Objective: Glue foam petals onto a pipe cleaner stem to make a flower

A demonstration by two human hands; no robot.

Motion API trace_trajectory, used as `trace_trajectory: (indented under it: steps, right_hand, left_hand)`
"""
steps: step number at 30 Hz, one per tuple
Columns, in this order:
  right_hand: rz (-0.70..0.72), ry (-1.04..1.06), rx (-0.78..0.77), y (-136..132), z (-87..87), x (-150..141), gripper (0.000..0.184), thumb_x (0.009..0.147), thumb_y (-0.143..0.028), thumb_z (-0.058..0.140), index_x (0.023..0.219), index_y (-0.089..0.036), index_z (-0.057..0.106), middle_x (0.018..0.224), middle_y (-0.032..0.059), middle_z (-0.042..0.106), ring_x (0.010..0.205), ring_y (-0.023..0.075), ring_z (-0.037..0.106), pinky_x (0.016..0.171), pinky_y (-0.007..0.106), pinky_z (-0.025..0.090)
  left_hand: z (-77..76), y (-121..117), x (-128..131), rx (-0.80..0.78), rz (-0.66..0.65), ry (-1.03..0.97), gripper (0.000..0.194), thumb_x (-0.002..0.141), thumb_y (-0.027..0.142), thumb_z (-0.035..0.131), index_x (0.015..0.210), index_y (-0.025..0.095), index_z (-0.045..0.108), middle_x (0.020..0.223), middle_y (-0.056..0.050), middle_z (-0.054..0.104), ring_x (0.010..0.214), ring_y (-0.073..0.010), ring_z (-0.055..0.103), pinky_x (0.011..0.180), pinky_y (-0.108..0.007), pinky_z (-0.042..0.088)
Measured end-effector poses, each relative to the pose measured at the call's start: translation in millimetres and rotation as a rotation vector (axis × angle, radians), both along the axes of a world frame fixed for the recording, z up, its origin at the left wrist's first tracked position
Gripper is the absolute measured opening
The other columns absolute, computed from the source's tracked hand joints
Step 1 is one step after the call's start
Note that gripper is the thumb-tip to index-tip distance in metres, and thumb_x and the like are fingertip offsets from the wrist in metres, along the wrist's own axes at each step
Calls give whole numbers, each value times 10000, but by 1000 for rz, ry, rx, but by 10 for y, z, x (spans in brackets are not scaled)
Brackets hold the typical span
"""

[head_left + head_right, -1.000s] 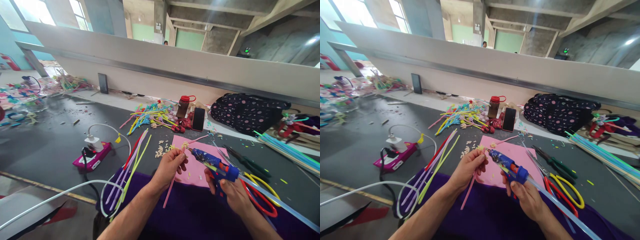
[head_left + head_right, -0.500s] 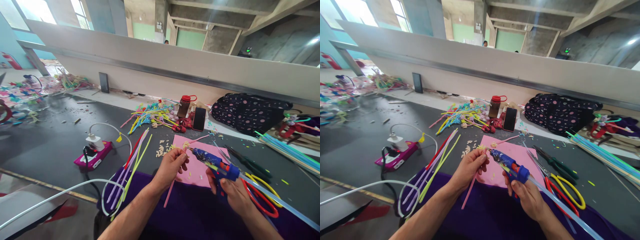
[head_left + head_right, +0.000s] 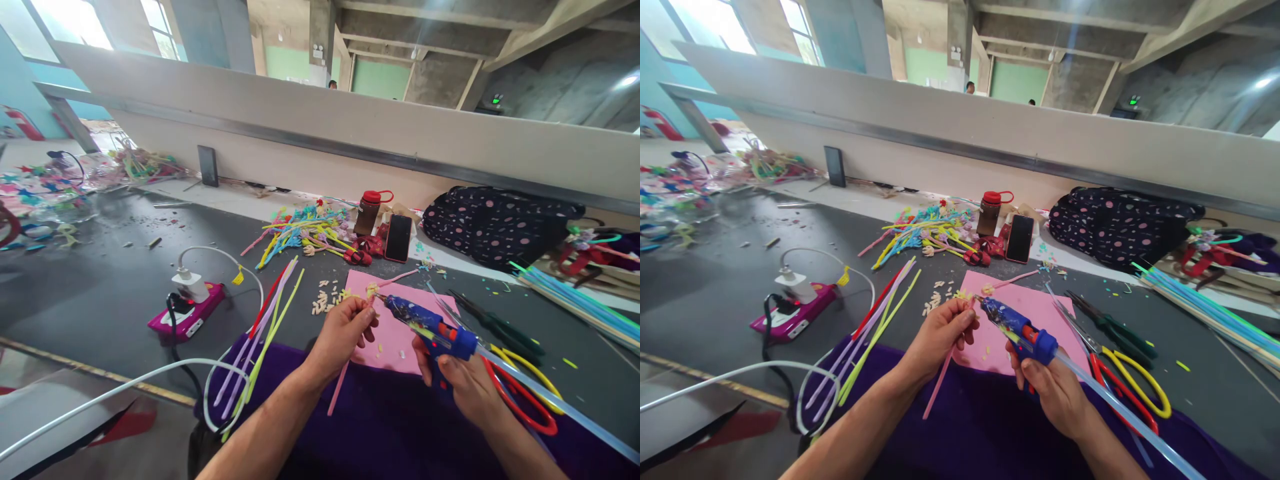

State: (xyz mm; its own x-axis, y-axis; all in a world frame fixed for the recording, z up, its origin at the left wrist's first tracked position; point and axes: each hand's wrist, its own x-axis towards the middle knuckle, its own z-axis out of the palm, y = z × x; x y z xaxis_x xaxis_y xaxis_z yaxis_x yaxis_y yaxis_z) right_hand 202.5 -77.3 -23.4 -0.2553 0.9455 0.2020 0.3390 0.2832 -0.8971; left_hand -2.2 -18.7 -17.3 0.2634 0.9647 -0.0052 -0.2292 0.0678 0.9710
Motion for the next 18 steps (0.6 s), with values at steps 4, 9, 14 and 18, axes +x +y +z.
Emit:
trace_trajectory:
  steps: [4, 9, 14, 18]
  right_hand:
    - [-12, -11, 10, -9, 14, 1, 439, 886, -467, 342, 840, -140, 631, 633, 52, 596, 622, 171, 549, 588, 290, 416]
    - [-23, -67, 5, -30, 62, -17, 466, 892, -456, 325, 713, -145, 622, 655, 64, 604, 656, 179, 558, 594, 291, 416]
    - [-8, -92, 41, -19, 52, -11, 497, 889, -464, 314, 634, -151, 604, 670, 68, 617, 671, 179, 560, 596, 288, 413]
    - [-5, -148, 34, -31, 87, -17, 504, 893, -455, 308, 604, -153, 588, 729, 79, 625, 717, 187, 560, 610, 292, 413]
  left_hand:
    - [-1, 1, -5, -16, 1, 4, 236, 744, 380, 568, 715, 150, 528, 645, 10, 581, 468, -46, 478, 413, -153, 331]
    - [-12, 10, -10, -10, -4, 6, 233, 746, 380, 563, 720, 151, 529, 649, 6, 583, 471, -51, 482, 413, -155, 329]
    - [-8, 12, -9, -4, 4, 17, 215, 759, 354, 555, 723, 146, 520, 655, 3, 578, 470, -44, 475, 412, -150, 328]
    - [7, 9, -7, -1, 9, 17, 229, 755, 367, 558, 723, 144, 521, 655, 5, 573, 473, -47, 478, 408, -150, 331]
